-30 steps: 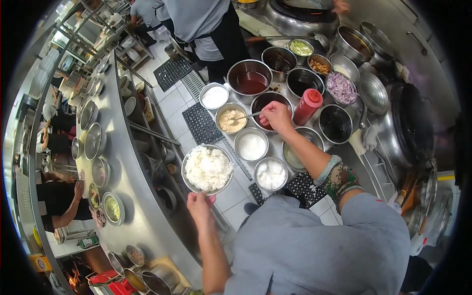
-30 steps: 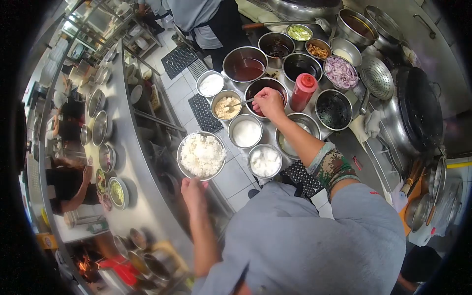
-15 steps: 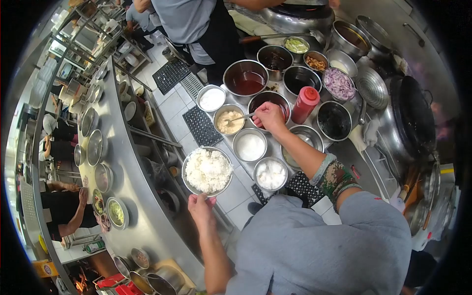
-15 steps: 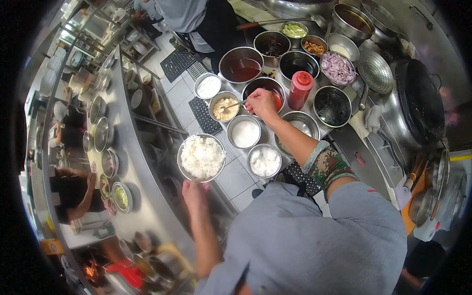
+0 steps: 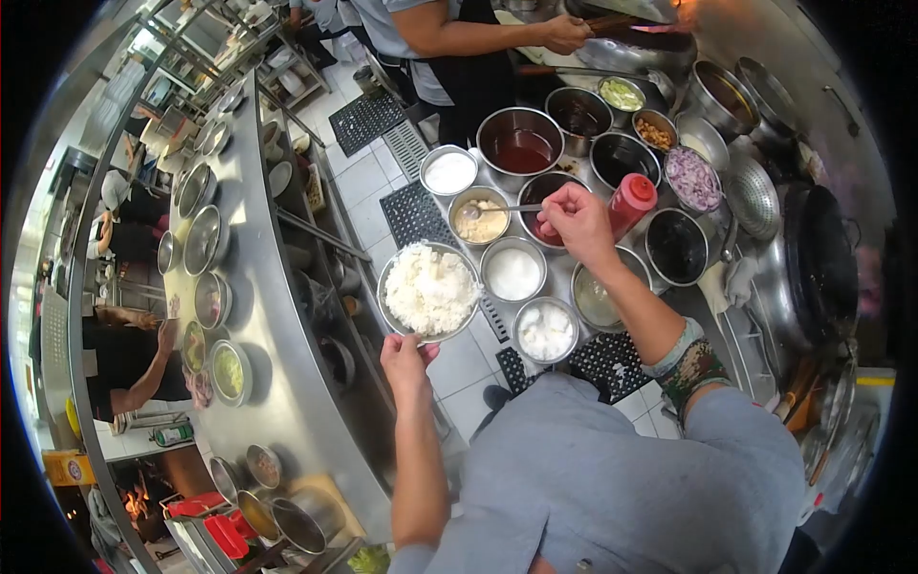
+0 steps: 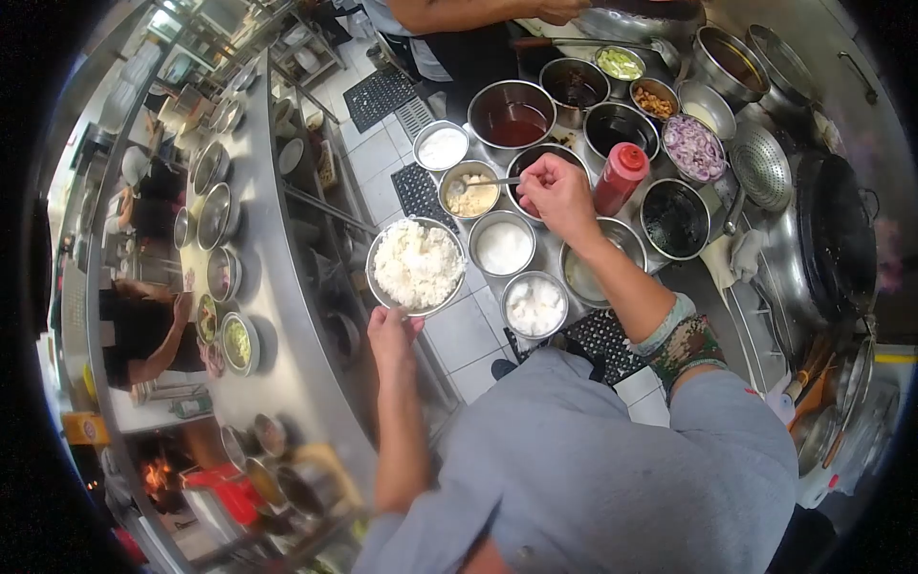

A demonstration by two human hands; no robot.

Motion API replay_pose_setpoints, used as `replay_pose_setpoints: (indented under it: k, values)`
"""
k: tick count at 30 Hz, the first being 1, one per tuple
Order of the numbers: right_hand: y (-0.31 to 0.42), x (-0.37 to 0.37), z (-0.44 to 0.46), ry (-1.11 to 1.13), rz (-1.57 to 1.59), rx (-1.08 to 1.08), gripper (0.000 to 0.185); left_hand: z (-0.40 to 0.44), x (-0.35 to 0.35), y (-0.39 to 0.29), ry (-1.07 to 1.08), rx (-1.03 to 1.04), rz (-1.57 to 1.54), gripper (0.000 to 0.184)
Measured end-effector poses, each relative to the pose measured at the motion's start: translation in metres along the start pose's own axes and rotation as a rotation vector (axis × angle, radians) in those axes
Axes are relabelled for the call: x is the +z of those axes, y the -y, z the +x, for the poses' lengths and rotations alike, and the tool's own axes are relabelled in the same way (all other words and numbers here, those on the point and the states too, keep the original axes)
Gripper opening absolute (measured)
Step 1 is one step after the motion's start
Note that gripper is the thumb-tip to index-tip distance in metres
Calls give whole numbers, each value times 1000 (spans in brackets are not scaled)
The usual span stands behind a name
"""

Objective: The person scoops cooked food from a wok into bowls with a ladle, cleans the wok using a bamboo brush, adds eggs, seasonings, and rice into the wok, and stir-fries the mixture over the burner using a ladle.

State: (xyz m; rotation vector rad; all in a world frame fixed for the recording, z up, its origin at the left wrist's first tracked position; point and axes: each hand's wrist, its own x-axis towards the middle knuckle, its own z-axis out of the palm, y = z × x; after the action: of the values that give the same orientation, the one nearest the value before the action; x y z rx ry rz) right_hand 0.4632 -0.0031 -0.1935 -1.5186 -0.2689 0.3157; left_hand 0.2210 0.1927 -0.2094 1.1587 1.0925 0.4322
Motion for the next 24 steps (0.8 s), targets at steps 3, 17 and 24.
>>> replay_pose_setpoints:
  k: [3,17,24]
  values:
    - [-22,5,14,-66,-226,-127,7,-2,4,0,38,-11,-40,6]
    - [-67,8,41,-118,15,150,7,-23,-23,3,-11,-27,-55,9]
    - [-69,10,37,-93,17,210,8,-16,-26,10,6,-4,-71,9]
